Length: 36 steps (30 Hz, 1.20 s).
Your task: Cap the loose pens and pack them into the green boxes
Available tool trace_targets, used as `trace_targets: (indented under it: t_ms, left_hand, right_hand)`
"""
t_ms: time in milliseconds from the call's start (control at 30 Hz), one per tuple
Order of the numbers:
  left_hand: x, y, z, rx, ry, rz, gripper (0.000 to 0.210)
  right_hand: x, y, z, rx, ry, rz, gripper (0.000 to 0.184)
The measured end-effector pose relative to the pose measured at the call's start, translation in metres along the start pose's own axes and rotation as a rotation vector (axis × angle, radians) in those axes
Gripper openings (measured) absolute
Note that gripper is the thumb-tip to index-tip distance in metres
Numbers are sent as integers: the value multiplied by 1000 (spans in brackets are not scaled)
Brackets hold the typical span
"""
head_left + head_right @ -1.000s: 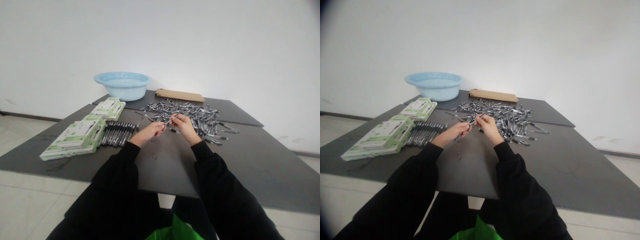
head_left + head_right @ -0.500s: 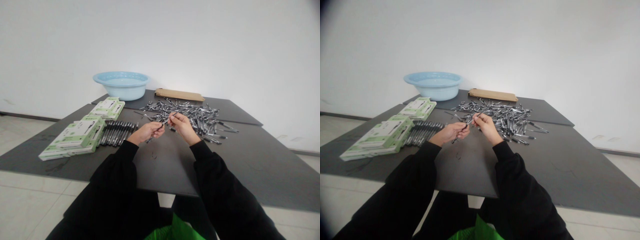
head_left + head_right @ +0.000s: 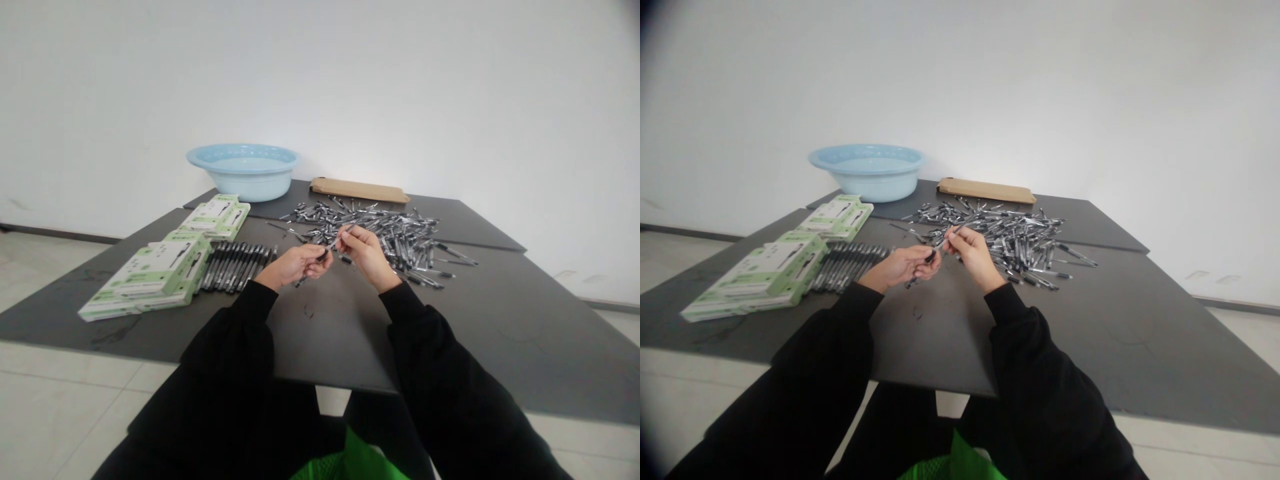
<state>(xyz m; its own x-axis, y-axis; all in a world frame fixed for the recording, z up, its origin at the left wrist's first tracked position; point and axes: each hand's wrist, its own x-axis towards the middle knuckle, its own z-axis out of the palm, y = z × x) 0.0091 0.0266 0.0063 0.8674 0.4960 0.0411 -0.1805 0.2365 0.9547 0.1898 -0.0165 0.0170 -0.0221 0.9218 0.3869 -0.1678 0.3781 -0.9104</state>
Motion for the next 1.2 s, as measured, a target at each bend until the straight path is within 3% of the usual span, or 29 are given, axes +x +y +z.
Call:
trace_targets:
  t_ms: [233, 1033, 1200]
  left_hand:
    - [-1, 1, -2, -67, -98, -19, 25]
    - [-5, 6, 2, -51, -79, -43, 27]
    - [-3, 4, 5, -11, 4, -22, 24]
  right_hand:
    - [-1, -1, 3, 103, 2, 6, 24]
    - [-3, -10, 4, -61, -52, -65, 24]
    - [-6, -11, 12, -170, -167, -22, 23]
